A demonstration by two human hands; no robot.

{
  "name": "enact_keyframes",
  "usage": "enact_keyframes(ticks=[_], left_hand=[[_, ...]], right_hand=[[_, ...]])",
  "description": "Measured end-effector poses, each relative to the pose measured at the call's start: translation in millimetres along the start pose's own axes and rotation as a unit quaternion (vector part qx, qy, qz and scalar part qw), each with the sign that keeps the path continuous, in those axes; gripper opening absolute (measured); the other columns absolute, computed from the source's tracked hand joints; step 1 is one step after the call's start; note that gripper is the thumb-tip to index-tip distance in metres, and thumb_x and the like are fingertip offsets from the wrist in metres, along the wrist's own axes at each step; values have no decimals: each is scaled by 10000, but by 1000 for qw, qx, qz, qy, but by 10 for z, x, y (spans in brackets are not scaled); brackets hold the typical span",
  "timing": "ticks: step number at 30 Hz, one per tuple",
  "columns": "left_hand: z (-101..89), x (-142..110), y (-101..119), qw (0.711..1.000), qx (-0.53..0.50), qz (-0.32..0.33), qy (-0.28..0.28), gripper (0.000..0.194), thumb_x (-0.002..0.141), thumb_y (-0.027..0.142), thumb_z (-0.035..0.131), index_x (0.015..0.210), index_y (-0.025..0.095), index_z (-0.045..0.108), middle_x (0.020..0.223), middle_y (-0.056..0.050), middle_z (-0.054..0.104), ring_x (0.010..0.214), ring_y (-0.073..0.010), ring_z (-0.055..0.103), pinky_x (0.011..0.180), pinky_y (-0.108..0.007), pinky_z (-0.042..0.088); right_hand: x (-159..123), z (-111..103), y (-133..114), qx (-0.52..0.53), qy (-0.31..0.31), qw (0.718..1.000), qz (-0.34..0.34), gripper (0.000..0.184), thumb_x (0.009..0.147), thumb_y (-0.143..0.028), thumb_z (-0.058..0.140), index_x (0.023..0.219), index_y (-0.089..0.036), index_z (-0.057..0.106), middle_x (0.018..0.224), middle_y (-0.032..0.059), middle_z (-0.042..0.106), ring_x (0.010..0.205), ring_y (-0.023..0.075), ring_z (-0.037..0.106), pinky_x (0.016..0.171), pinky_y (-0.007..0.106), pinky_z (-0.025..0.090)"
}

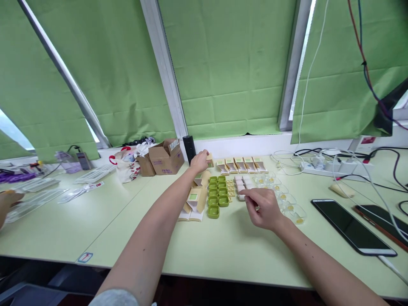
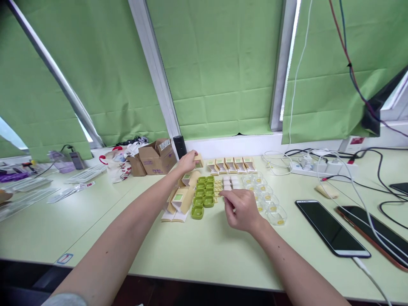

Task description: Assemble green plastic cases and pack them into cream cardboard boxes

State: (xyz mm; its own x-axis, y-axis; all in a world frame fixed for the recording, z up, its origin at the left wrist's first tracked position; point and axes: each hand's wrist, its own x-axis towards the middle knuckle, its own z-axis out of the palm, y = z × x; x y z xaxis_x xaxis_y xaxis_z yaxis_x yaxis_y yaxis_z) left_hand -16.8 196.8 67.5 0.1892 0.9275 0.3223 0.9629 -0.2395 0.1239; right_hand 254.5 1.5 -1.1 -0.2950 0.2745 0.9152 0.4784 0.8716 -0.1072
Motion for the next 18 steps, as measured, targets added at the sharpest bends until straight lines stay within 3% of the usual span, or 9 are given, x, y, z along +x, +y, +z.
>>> enact_keyframes(ticks=[8, 15, 18], left_hand=[[307, 240, 13, 997, 53, -15, -52, 382, 967, 238, 665, 1322, 219, 525, 1368, -145, 672, 1263, -296, 675, 1061, -385, 500], [491, 228, 24, 993, 82, -25, -85, 375, 983, 246, 613, 1338, 178, 513, 1333, -168, 689, 1271, -288, 668, 1091, -400, 466], [514, 184, 35, 992, 92, -25, -83, 383, 991, 263, 597, 1351, 159, 517, 1365, -202, 651, 1310, -317, 639, 1135, -458, 419]], right_hand=[[3, 13, -34, 16, -22, 1000, -1, 232, 930, -66, 519, 1070, -188, 657, 607, -47, 518, 507, 121, 416, 547, 293, 288], [-5, 34, -51, 16, -50, 999, 0, 242, 939, -82, 507, 1102, -202, 639, 603, -42, 533, 512, 136, 436, 555, 309, 279], [-8, 35, -58, 13, -64, 998, -3, 255, 932, -82, 509, 1115, -207, 635, 609, -40, 551, 515, 141, 449, 557, 317, 273]])
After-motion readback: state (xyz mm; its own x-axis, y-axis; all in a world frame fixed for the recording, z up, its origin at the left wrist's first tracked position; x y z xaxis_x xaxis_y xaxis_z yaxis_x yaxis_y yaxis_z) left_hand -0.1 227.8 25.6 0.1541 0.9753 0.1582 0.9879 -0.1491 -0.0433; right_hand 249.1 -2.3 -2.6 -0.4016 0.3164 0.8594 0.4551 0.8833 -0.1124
